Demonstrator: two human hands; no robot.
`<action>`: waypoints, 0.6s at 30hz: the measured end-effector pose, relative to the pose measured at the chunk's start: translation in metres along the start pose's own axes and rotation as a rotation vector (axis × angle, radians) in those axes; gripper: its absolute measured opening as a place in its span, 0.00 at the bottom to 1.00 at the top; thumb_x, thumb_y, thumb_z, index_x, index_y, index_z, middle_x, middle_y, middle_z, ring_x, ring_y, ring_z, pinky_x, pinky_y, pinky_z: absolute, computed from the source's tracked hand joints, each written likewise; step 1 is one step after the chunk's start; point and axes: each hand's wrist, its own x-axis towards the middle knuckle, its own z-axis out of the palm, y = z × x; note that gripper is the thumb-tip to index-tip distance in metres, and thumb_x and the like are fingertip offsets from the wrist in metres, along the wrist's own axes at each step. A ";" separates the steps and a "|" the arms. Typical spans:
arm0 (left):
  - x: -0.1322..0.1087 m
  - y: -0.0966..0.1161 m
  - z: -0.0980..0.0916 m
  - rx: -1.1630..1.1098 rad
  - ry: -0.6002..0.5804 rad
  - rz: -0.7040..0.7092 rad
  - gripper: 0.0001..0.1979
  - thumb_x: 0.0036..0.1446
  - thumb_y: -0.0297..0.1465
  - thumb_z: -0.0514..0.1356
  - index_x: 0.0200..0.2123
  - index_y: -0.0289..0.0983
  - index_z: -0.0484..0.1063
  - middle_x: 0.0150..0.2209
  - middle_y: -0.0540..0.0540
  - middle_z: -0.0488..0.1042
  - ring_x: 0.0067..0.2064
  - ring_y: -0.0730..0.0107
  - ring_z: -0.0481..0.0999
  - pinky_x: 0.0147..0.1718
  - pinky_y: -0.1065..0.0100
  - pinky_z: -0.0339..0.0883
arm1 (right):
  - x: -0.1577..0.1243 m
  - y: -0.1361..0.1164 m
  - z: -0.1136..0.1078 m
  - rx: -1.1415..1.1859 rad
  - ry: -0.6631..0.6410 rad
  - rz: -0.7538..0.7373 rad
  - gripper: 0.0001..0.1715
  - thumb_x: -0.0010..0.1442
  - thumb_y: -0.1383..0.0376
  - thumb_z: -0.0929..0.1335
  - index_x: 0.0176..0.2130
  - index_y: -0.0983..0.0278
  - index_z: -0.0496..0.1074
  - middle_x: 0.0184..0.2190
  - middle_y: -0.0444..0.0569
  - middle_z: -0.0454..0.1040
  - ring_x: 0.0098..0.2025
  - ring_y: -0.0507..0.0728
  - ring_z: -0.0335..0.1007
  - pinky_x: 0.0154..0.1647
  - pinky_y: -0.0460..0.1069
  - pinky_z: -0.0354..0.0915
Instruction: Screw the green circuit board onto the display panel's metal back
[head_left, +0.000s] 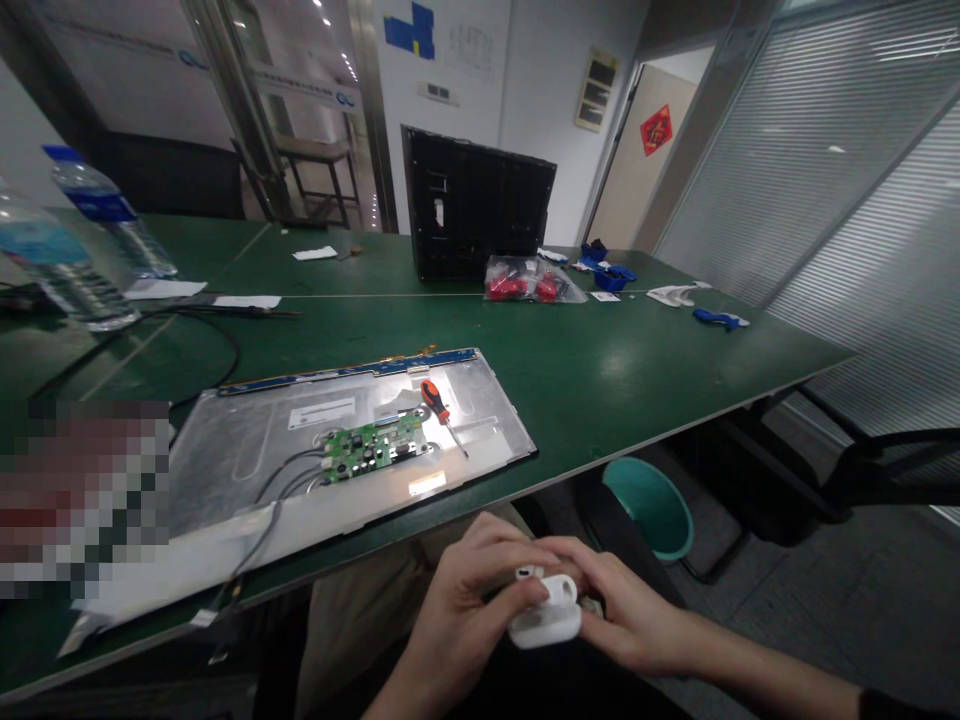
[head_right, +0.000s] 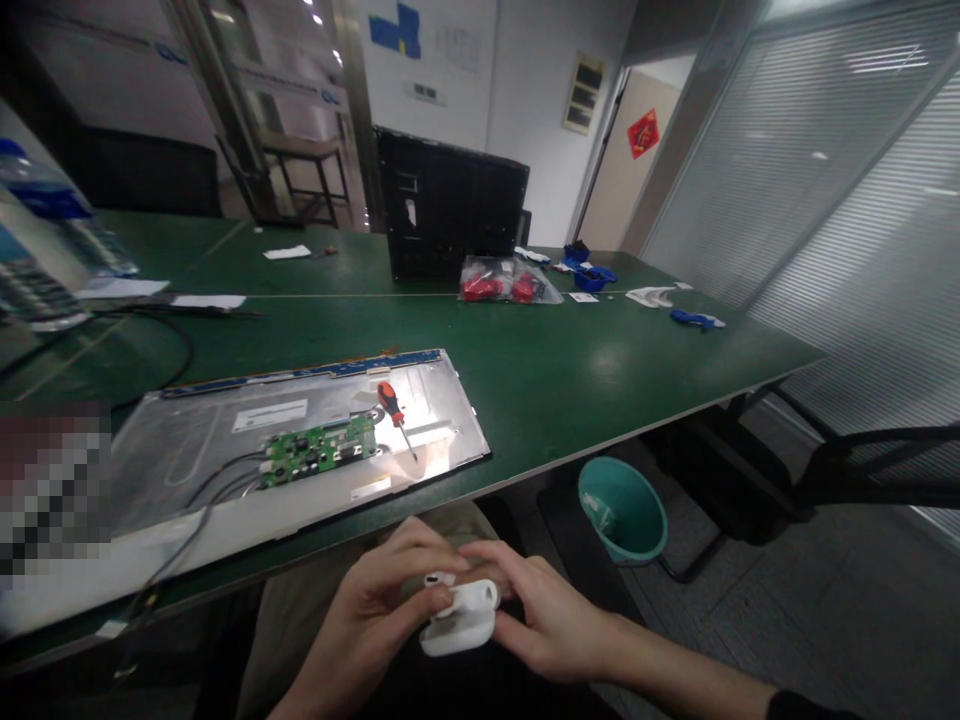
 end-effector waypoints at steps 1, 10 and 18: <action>0.002 0.000 0.002 0.007 -0.002 -0.007 0.11 0.57 0.40 0.63 0.34 0.40 0.81 0.30 0.47 0.73 0.32 0.68 0.72 0.31 0.71 0.65 | 0.000 0.001 0.000 -0.004 0.002 0.004 0.29 0.60 0.67 0.65 0.60 0.64 0.58 0.40 0.50 0.77 0.38 0.55 0.73 0.39 0.47 0.66; 0.008 0.005 0.006 0.096 -0.146 0.007 0.08 0.55 0.24 0.63 0.37 0.40 0.80 0.33 0.47 0.79 0.34 0.69 0.77 0.34 0.72 0.68 | 0.001 0.000 0.001 0.018 0.005 -0.017 0.28 0.60 0.68 0.65 0.59 0.66 0.59 0.48 0.54 0.74 0.48 0.58 0.72 0.48 0.50 0.65; 0.008 -0.001 0.000 0.295 -0.342 0.200 0.17 0.61 0.20 0.55 0.46 0.43 0.77 0.46 0.44 0.77 0.46 0.67 0.77 0.45 0.70 0.70 | 0.001 0.009 0.003 0.005 0.026 -0.042 0.26 0.61 0.67 0.65 0.58 0.66 0.60 0.50 0.56 0.72 0.51 0.59 0.70 0.50 0.52 0.65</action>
